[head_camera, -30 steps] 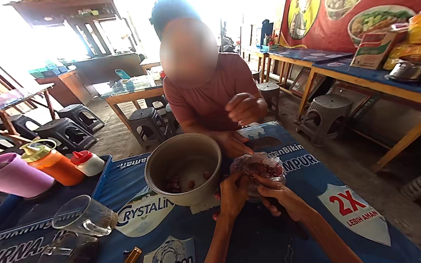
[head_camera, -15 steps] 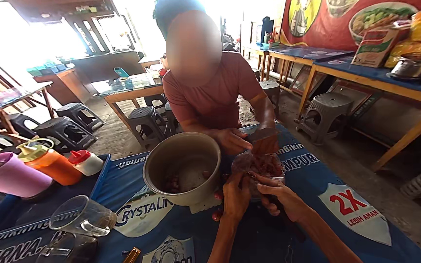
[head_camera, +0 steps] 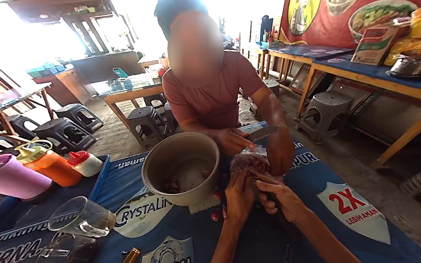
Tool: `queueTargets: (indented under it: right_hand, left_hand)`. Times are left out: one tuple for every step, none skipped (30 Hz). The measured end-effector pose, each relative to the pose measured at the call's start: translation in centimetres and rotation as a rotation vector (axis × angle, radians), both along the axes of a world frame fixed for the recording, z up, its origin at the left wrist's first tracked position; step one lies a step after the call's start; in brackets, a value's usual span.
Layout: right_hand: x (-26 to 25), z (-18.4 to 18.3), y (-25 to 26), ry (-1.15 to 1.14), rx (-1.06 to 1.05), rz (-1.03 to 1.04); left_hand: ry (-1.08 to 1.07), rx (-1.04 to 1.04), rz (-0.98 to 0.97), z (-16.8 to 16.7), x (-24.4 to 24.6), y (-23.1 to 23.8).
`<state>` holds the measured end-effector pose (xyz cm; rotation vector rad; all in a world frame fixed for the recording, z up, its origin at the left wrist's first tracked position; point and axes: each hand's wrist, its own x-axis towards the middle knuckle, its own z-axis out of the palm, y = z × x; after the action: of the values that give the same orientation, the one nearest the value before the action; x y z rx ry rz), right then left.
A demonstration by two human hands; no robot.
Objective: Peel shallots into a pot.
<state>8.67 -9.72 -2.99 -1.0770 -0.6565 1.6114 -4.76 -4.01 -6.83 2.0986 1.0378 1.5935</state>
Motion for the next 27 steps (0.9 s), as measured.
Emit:
queueTargets:
  right_hand:
    - [0.0, 0.0, 0.0, 0.0, -0.005, -0.013]
    - [0.0, 0.1, 0.0, 0.002, -0.011, -0.024]
    - [-0.1, 0.2, 0.0, 0.003, -0.016, -0.036]
    - [-0.1, 0.2, 0.0, 0.003, -0.019, -0.044]
    - [-0.1, 0.2, -0.1, -0.001, -0.018, -0.047]
    - [-0.1, 0.2, -0.1, -0.005, -0.014, -0.051]
    - [0.0, 0.2, -0.1, -0.009, -0.01, -0.055]
    - [0.0, 0.2, 0.0, -0.011, -0.009, -0.052]
    - [0.0, 0.1, 0.0, -0.01, -0.009, -0.045]
    - [0.0, 0.2, 0.0, -0.002, -0.01, -0.033]
    - [0.2, 0.2, 0.0, 0.013, -0.009, -0.02]
    - [0.3, 0.3, -0.1, 0.039, -0.003, -0.005]
    - [0.4, 0.3, -0.1, 0.07, 0.008, 0.019]
    - [0.5, 0.3, -0.1, 0.104, 0.016, 0.041]
    - [0.6, 0.3, -0.2, 0.14, 0.023, 0.061]
    - [0.6, 0.4, -0.2, 0.162, 0.032, 0.077]
    - [0.6, 0.4, -0.3, 0.165, 0.039, 0.081]
    - [0.5, 0.4, -0.3, 0.15, 0.044, 0.076]
    - [0.4, 0.4, -0.3, 0.132, 0.049, 0.066]
    - [0.4, 0.4, -0.3, 0.114, 0.057, 0.058]
    - [0.3, 0.3, -0.3, 0.098, 0.073, 0.048]
    - [0.3, 0.3, -0.2, 0.077, 0.089, 0.038]
    - [0.3, 0.2, -0.2, 0.054, 0.1, 0.032]
    - [0.2, 0.2, -0.2, 0.036, 0.102, 0.02]
    - [0.2, 0.3, -0.2, 0.026, 0.099, 0.009]
    - [0.2, 0.3, -0.2, 0.023, 0.097, 0.005]
    - [0.2, 0.3, -0.3, 0.024, 0.095, 0.004]
  left_hand:
    - [-0.03, -0.047, -0.017, 0.1, 0.0, 0.0]
    - [-0.063, -0.106, -0.041, 0.2, 0.0, -0.1]
    - [-0.102, -0.168, -0.07, 0.4, -0.1, -0.1]
    - [-0.141, -0.222, -0.098, 0.4, -0.1, 0.0]
    - [-0.174, -0.267, -0.12, 0.4, -0.2, 0.0]
    - [-0.201, -0.299, -0.137, 0.3, -0.2, 0.0]
    - [-0.224, -0.317, -0.147, 0.3, -0.2, 0.1]
    - [-0.245, -0.338, -0.159, 0.3, -0.2, 0.1]
    - [-0.269, -0.361, -0.172, 0.4, -0.3, 0.1]
    - [-0.3, -0.391, -0.196, 0.5, -0.4, 0.0]
    - [-0.34, -0.427, -0.233, 0.7, -0.5, 0.1]
    - [-0.389, -0.468, -0.279, 0.9, -0.6, 0.2]
    - [-0.434, -0.511, -0.335, 1.1, -0.8, 0.3]
    - [-0.478, -0.566, -0.392, 1.3, -1.0, 0.4]
    - [-0.524, -0.629, -0.442, 1.4, -1.2, 0.5]
    - [-0.566, -0.682, -0.477, 1.4, -1.2, 0.7]
    - [-0.59, -0.711, -0.494, 1.4, -1.2, 0.7]
    - [-0.597, -0.705, -0.488, 1.4, -1.2, 0.7]
    - [-0.587, -0.669, -0.466, 1.5, -1.2, 0.6]
    - [-0.569, -0.617, -0.426, 1.5, -1.0, 0.5]
    - [-0.531, -0.555, -0.374, 1.5, -0.7, 0.3]
    - [-0.472, -0.491, -0.325, 1.4, -0.5, 0.3]
    - [-0.396, -0.432, -0.286, 1.3, -0.5, 0.3]
    - [-0.321, -0.39, -0.27, 1.1, -0.5, 0.3]
    - [-0.26, -0.366, -0.267, 1.1, -0.6, 0.3]
    - [-0.221, -0.353, -0.263, 1.2, -0.6, 0.3]
    - [-0.201, -0.346, -0.254, 1.3, -0.7, 0.3]
